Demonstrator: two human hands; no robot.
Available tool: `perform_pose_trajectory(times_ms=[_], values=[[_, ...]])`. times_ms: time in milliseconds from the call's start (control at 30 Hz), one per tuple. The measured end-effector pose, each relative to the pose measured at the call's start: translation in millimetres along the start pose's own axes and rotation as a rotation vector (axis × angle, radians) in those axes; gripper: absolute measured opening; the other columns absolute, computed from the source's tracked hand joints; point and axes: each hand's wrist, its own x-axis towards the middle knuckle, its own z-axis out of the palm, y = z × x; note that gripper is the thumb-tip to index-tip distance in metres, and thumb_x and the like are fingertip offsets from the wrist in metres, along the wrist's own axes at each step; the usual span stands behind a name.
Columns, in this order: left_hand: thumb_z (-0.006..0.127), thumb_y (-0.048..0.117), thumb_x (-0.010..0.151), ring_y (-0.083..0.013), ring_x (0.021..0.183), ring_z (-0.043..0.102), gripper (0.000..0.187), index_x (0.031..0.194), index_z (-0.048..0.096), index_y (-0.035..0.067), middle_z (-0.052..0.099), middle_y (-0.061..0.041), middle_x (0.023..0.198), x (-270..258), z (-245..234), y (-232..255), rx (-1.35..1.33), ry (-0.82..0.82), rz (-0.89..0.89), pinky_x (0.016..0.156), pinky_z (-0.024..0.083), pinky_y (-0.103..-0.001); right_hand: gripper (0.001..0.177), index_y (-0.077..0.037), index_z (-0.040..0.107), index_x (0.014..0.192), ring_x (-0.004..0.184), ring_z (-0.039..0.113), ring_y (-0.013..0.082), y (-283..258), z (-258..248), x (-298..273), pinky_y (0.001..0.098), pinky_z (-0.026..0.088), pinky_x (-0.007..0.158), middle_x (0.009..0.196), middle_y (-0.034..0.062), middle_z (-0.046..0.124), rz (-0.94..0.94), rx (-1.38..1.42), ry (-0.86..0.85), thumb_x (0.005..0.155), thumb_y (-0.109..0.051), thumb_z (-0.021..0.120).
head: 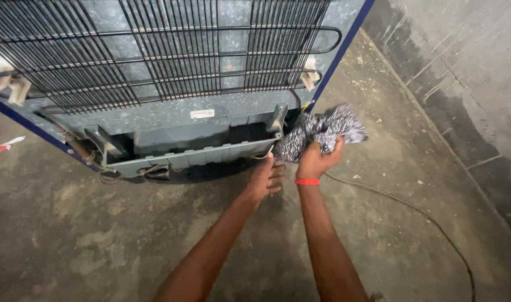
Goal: The person wipes the back and side of a blue refrigerator with a patterned cloth, then wipes a black laptop on a small table. The person uses a cloth to clean the surfaces.
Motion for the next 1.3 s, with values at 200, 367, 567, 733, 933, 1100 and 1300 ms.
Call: perform_pose_trajectory(times_ms=[200, 367, 567, 733, 933, 1100, 1300], values=[[0.042, 0.076, 0.089, -0.0244, 0.115, 0.06, 0.082, 0.152, 0.05, 0.024, 0.065, -0.003, 0.14, -15.6, 4.7, 16.2, 0.083, 0.039, -0.018, 0.092, 0.049, -0.043, 0.06, 0.002, 0.053, 0.134, 0.133, 0.047, 0.0392, 6.8, 28.9, 11.9, 0.0484, 0.033, 0.12, 0.134, 0.0211, 0.055, -0.341, -0.146, -0.275, 0.076, 0.0, 0.072], [0.049, 0.069, 0.091, -0.0283, 0.13, 0.061, 0.079, 0.154, 0.039, 0.023, 0.06, -0.007, 0.148, -27.2, 6.3, 29.5, 0.175, 0.09, 0.078, 0.102, 0.049, -0.047, 0.047, 0.007, 0.059, 0.13, 0.12, 0.06, 0.0366, 20.8, 7.7, 8.1, 0.0491, 0.047, 0.108, 0.13, 0.0194, 0.062, 0.344, 0.187, 0.09, 0.085, -0.008, 0.059], [0.055, 0.059, 0.093, -0.0255, 0.12, 0.063, 0.076, 0.155, 0.046, 0.017, 0.06, -0.011, 0.144, -22.3, 2.4, 11.4, 0.275, 0.118, 0.102, 0.094, 0.05, -0.045, 0.039, 0.003, 0.07, 0.11, 0.097, 0.072, 0.0288, 32.7, -27.1, -28.9, 0.0419, 0.059, 0.09, 0.11, 0.0147, 0.073, 1.09, 0.855, 0.072, 0.092, -0.024, 0.049], [0.065, 0.047, 0.092, -0.0202, 0.119, 0.061, 0.079, 0.155, 0.037, 0.01, 0.063, -0.009, 0.139, 2.4, -24.9, -25.0, 0.357, 0.179, 0.23, 0.093, 0.05, -0.037, 0.026, 0.0, 0.069, 0.111, 0.091, 0.066, 0.0212, 80.1, -41.2, -97.6, 0.0379, 0.056, 0.084, 0.104, 0.007, 0.068, 0.999, 0.424, -0.024, 0.091, -0.015, 0.06], [0.071, 0.031, 0.09, -0.0239, 0.117, 0.062, 0.058, 0.137, 0.056, 0.001, 0.067, -0.013, 0.128, 25.1, -60.2, -66.4, 0.273, 0.363, 0.497, 0.099, 0.049, -0.036, 0.037, 0.004, 0.063, 0.123, 0.107, 0.059, 0.025, 36.6, -57.0, -148.1, 0.0382, 0.049, 0.094, 0.117, 0.0127, 0.061, 0.576, 0.314, -0.796, 0.092, -0.017, 0.062], [0.066, 0.015, 0.087, -0.0304, 0.113, 0.065, 0.047, 0.132, 0.064, 0.0, 0.071, -0.02, 0.123, 21.5, -73.0, -62.3, 0.136, 0.522, 0.425, 0.097, 0.052, -0.042, 0.053, -0.002, 0.045, 0.145, 0.131, 0.048, 0.0184, -38.8, -48.1, -128.3, 0.0341, 0.036, 0.111, 0.142, 0.0044, 0.05, 0.324, 0.239, -0.795, 0.099, -0.026, 0.056], [0.065, 0.016, 0.091, -0.0285, 0.149, 0.035, 0.081, 0.16, 0.026, 0.007, 0.038, -0.02, 0.16, 16.9, -66.1, -54.9, 0.544, 0.044, 0.851, 0.119, 0.03, -0.038, 0.046, 0.001, 0.063, 0.131, 0.104, 0.061, 0.0183, -38.5, -47.5, -110.3, 0.0377, 0.048, 0.093, 0.118, 0.0072, 0.065, 1.103, 0.452, -0.58, 0.1, -0.033, 0.06]])
